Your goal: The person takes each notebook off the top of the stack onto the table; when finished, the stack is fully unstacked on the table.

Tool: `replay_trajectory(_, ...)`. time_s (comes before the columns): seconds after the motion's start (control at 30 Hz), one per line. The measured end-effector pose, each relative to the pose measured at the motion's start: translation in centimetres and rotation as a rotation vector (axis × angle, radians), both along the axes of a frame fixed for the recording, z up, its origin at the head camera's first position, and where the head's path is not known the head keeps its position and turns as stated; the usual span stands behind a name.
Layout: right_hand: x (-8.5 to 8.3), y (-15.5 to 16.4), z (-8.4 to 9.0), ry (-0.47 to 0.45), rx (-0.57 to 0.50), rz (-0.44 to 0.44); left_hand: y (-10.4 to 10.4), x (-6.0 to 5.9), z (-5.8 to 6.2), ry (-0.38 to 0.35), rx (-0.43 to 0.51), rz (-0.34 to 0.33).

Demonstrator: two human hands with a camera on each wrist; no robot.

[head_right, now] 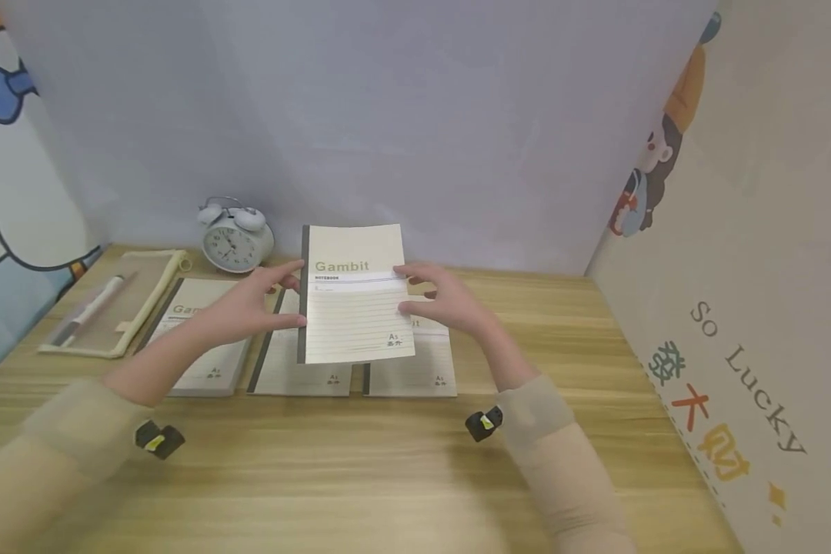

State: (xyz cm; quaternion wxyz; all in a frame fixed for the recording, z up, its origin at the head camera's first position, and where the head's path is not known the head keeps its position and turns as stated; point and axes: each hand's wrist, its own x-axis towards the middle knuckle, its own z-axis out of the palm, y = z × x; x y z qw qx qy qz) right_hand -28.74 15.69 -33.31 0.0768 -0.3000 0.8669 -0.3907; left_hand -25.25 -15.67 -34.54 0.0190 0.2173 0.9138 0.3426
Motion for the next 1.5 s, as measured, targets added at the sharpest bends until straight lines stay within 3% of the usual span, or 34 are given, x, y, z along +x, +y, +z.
replay_trajectory(0.23, 1.7, 2.5, 1.6, -0.03, -0.076, -0.016, 3.1, -0.6, 0.2, 0.002, -0.01, -0.014)
replay_trajectory(0.43, 2.5, 4.6, 2.1, -0.044, -0.078, -0.036, 5.5, -1.1, -0.4, 0.003, 0.059, -0.061)
replay_trajectory(0.57, 2.6, 6.3, 1.7, -0.064, -0.077, -0.06, 7.4, -1.4, -1.0, 0.002, 0.108, -0.092)
replay_trajectory(0.77, 2.8, 8.5, 1.0, -0.085, -0.036, -0.166, 10.3, -1.8, -1.9, -0.004, 0.153, -0.104)
replay_trajectory(1.07, 1.3, 12.5, -1.4, -0.097, -0.021, -0.236, 14.1, -3.0, -3.6, -0.004, 0.181, -0.113)
replay_trajectory(1.5, 0.8, 17.8, -3.5, -0.085, 0.098, -0.217, 18.8, -4.0, -5.8, 0.033, 0.023, -0.16)
